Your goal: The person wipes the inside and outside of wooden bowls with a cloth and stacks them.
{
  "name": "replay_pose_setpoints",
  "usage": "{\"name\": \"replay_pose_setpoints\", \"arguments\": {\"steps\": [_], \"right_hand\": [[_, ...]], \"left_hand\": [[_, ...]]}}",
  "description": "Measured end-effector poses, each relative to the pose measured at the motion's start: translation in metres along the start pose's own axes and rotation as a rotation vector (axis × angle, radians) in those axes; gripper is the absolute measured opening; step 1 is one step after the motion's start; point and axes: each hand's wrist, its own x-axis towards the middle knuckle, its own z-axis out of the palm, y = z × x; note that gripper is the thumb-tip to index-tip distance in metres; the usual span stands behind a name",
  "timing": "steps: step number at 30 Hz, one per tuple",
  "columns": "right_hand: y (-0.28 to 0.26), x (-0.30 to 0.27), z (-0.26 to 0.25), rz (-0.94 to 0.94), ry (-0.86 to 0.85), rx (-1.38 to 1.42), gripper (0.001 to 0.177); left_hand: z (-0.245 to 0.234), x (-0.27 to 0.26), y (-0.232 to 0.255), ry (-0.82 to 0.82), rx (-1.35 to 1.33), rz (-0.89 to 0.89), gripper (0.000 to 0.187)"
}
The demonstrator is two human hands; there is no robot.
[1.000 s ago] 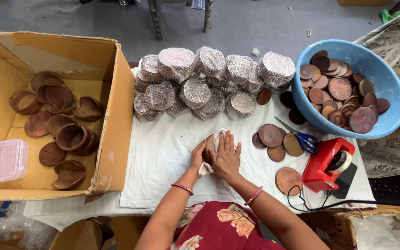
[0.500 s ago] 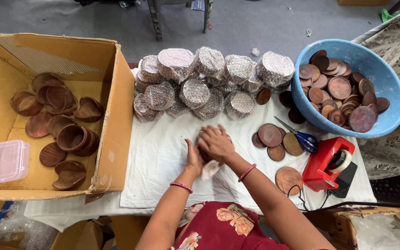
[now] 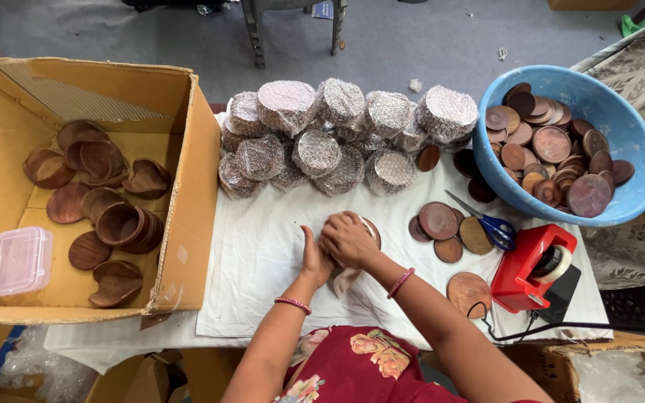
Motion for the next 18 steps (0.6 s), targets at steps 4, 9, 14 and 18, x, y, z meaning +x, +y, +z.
{"name": "replay_pose_setpoints", "arguments": {"steps": [4, 9, 14, 18], "right_hand": [[0.003, 0.007, -0.001, 0.44, 0.009, 0.031, 0.032], [0.018, 0.0, 0.004, 0.723, 0.127, 0.024, 0.039], [0.05, -0.022, 0.015, 0.807, 0.179, 0.074, 0.045], [0.081, -0.041, -0.004, 0.792, -0.107, -0.082, 0.053]], "left_hand": [[0.042, -0.03, 0.013, -0.115, 0.029, -0.034, 0.075], [0.025, -0.017, 0.003, -0.012, 0.15, 0.051, 0.057], [0.022, -0.017, 0.003, -0.009, 0.184, 0.06, 0.061], [0.026, -0.018, 0.006, 0.031, 0.197, 0.046, 0.066]]}}
